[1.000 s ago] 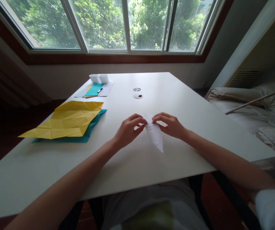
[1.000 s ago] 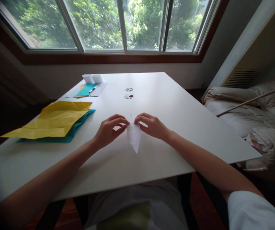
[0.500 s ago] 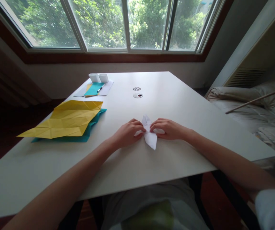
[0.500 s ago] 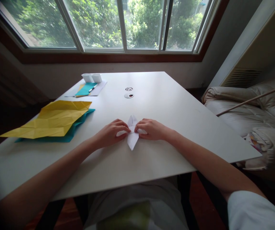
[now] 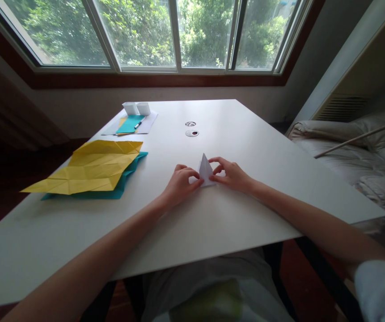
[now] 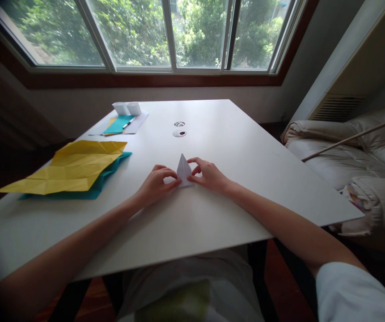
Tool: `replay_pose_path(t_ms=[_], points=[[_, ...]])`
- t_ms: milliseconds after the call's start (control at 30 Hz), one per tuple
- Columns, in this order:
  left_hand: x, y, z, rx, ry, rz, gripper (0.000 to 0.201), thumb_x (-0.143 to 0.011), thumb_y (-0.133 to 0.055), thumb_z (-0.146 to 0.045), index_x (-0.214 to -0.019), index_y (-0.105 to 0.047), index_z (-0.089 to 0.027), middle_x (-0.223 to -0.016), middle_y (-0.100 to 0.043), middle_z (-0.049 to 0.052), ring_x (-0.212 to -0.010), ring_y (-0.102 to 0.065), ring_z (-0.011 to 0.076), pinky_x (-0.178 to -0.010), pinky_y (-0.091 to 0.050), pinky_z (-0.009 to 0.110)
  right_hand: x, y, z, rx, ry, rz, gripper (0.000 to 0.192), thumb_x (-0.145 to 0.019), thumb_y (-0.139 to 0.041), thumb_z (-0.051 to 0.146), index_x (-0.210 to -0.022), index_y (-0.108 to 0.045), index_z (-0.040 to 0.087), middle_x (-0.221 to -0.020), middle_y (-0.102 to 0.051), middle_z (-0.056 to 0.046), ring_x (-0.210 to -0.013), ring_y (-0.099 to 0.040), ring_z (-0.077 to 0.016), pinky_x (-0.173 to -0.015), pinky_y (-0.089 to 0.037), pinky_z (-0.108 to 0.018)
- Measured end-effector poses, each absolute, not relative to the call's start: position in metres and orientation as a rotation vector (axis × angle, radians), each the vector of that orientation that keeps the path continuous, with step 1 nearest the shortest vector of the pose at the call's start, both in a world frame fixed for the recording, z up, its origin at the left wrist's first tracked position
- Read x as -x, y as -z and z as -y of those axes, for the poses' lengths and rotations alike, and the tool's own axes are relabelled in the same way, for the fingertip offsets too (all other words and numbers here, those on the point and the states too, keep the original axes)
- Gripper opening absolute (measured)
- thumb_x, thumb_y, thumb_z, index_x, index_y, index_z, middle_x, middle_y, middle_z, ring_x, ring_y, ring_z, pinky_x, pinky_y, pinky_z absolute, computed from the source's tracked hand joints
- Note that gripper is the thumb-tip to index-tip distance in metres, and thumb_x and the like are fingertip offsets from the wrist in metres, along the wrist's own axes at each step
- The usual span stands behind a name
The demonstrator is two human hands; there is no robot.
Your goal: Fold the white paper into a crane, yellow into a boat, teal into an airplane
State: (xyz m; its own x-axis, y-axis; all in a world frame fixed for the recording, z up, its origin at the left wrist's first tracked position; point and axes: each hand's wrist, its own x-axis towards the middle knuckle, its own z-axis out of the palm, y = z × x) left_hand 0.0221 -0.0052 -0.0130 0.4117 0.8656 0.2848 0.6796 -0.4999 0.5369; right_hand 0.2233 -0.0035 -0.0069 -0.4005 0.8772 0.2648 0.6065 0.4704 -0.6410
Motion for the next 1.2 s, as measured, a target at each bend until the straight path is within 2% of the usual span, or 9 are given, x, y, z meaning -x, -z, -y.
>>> replay_pose_path(t_ms=[67,200,300,333,400,533,767,1000,1200], points=[[-0.024,0.015,0.006,-2.305,-0.790,-1.368,0.014,-0.072,-0.061,-0.029,-0.083,-0.064,-0.021,-0.081,-0.067,0.002,-0.096,-0.048,0.0249,-0.079,-0.041,0.035,-0.223,0.009,0.003,1.229,-0.604,2.122,0.050,-0.072,-0.064,0.028,-0.118,-0.045,0.021,-0.078,-0.066,0.001,-0.070,-0.058,-0.0141,-0.068,-0.042,-0.027],[-0.026,0.019,0.008,-2.360,-0.904,-1.414,0.046,-0.070,-0.065,-0.024,-0.114,-0.050,-0.020,-0.094,-0.063,0.004,-0.098,-0.045,0.0249,-0.082,-0.041,0.038,-0.222,0.016,0.002,1.191,-0.440,2.152,0.048,-0.072,-0.066,0.026,-0.115,-0.047,0.021,-0.080,-0.063,0.000,-0.078,-0.055,-0.0172,-0.076,-0.042,-0.032],[-0.027,0.018,0.011,-2.561,-0.873,-1.430,0.027,-0.075,-0.063,-0.026,-0.102,-0.060,-0.021,-0.108,-0.058,0.007,-0.104,-0.042,0.0269,-0.084,-0.039,0.040,-0.223,0.019,0.001,1.172,-0.297,2.211,0.028,-0.075,-0.064,0.029,-0.101,-0.060,0.022,-0.090,-0.060,-0.005,-0.088,-0.053,-0.0196,-0.081,-0.041,-0.034],[-0.028,0.018,0.012,-2.634,-0.823,-1.406,0.017,-0.079,-0.059,-0.027,-0.094,-0.063,-0.022,-0.108,-0.059,0.006,-0.105,-0.041,0.0275,-0.084,-0.039,0.040,-0.223,0.020,0.001,1.160,-0.260,2.244,0.020,-0.077,-0.062,0.029,-0.096,-0.063,0.022,-0.094,-0.060,-0.005,-0.090,-0.052,-0.0201,-0.082,-0.041,-0.034],[-0.028,0.016,0.014,-2.741,-0.716,-1.343,0.017,-0.085,-0.050,-0.028,-0.087,-0.066,-0.023,-0.102,-0.063,0.004,-0.104,-0.043,0.0270,-0.082,-0.038,0.040,-0.223,0.020,0.001,1.120,-0.223,2.318,0.014,-0.081,-0.057,0.029,-0.089,-0.067,0.023,-0.097,-0.062,-0.005,-0.093,-0.052,-0.0199,-0.085,-0.040,-0.035],[-0.028,0.013,0.016,-2.786,-0.642,-1.296,0.022,-0.087,-0.045,-0.026,-0.089,-0.067,-0.022,-0.092,-0.068,0.003,-0.098,-0.051,0.0234,-0.078,-0.037,0.038,-0.224,0.018,0.002,1.084,-0.199,2.379,0.017,-0.083,-0.053,0.026,-0.091,-0.068,0.021,-0.091,-0.068,-0.003,-0.093,-0.054,-0.0193,-0.085,-0.040,-0.033],[-0.023,0.009,0.013,-2.717,-0.591,-1.258,0.019,-0.085,-0.050,-0.031,-0.089,-0.068,-0.026,-0.098,-0.068,0.000,-0.097,-0.054,0.0218,-0.078,-0.037,0.036,-0.228,0.009,0.001,1.031,-0.196,2.475,0.020,-0.083,-0.055,0.031,-0.094,-0.068,0.021,-0.095,-0.069,-0.002,-0.089,-0.058,-0.0175,-0.087,-0.039,-0.032],[-0.021,0.008,0.011,-2.705,-0.539,-1.238,0.019,-0.084,-0.051,-0.032,-0.092,-0.068,-0.028,-0.101,-0.067,0.001,-0.099,-0.052,0.0233,-0.081,-0.037,0.038,-0.231,0.004,0.005,1.061,-0.269,2.534,0.027,-0.081,-0.057,0.033,-0.103,-0.065,0.020,-0.106,-0.067,-0.003,-0.097,-0.057,-0.0187,-0.089,-0.038,-0.032],[-0.019,0.010,0.009,-2.604,-0.610,-1.217,0.020,-0.083,-0.051,-0.032,-0.092,-0.068,-0.027,-0.100,-0.067,0.001,-0.099,-0.054,0.0218,-0.084,-0.040,0.037,-0.230,0.003,0.006,1.049,-0.249,2.523,0.023,-0.086,-0.050,0.033,-0.098,-0.066,0.020,-0.102,-0.067,-0.004,-0.093,-0.058,-0.0180,-0.088,-0.039,-0.032]])
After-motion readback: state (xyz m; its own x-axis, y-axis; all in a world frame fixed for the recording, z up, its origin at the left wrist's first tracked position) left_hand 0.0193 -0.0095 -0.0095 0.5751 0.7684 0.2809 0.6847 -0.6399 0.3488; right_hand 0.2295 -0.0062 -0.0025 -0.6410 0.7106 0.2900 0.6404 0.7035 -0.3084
